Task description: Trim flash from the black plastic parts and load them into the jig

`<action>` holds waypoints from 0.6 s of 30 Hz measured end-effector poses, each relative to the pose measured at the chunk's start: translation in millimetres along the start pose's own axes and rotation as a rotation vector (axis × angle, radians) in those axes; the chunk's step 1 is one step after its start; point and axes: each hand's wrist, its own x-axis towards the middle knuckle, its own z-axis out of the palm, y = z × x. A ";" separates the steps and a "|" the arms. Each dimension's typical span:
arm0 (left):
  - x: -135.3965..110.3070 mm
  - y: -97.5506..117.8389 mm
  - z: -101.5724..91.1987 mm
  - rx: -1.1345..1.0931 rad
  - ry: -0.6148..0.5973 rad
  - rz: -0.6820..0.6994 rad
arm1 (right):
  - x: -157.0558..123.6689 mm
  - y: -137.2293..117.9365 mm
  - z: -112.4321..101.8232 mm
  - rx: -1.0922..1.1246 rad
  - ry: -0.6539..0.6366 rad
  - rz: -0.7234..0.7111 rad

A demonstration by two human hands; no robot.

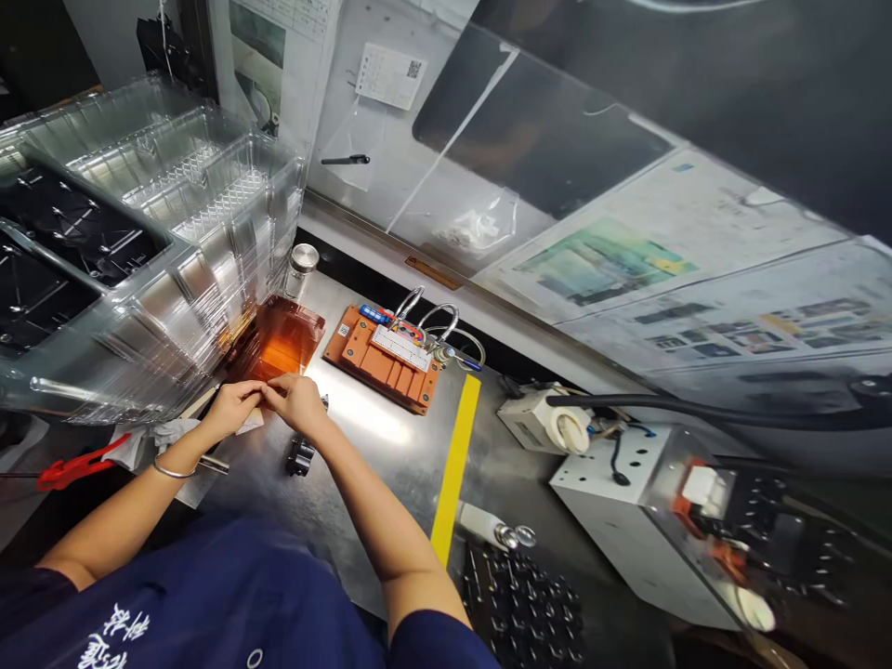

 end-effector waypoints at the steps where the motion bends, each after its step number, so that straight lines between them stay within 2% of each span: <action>1: 1.9 2.6 -0.1 0.015 -0.014 0.022 | 1.1 -0.6 -6.4 0.015 -0.034 -0.009; 5: 8.4 7.8 0.4 0.006 -0.073 0.051 | 4.4 4.8 -28.7 0.039 -0.145 -0.074; 9: 9.1 6.5 4.8 -0.009 -0.066 0.063 | 7.0 8.8 -36.6 0.014 -0.194 -0.144; 12: 7.6 5.6 8.1 0.013 -0.007 0.097 | 6.2 6.9 -36.4 0.034 -0.187 -0.146; 18: 7.3 9.3 12.5 0.094 0.078 0.267 | 1.6 1.4 -35.5 0.041 -0.110 -0.066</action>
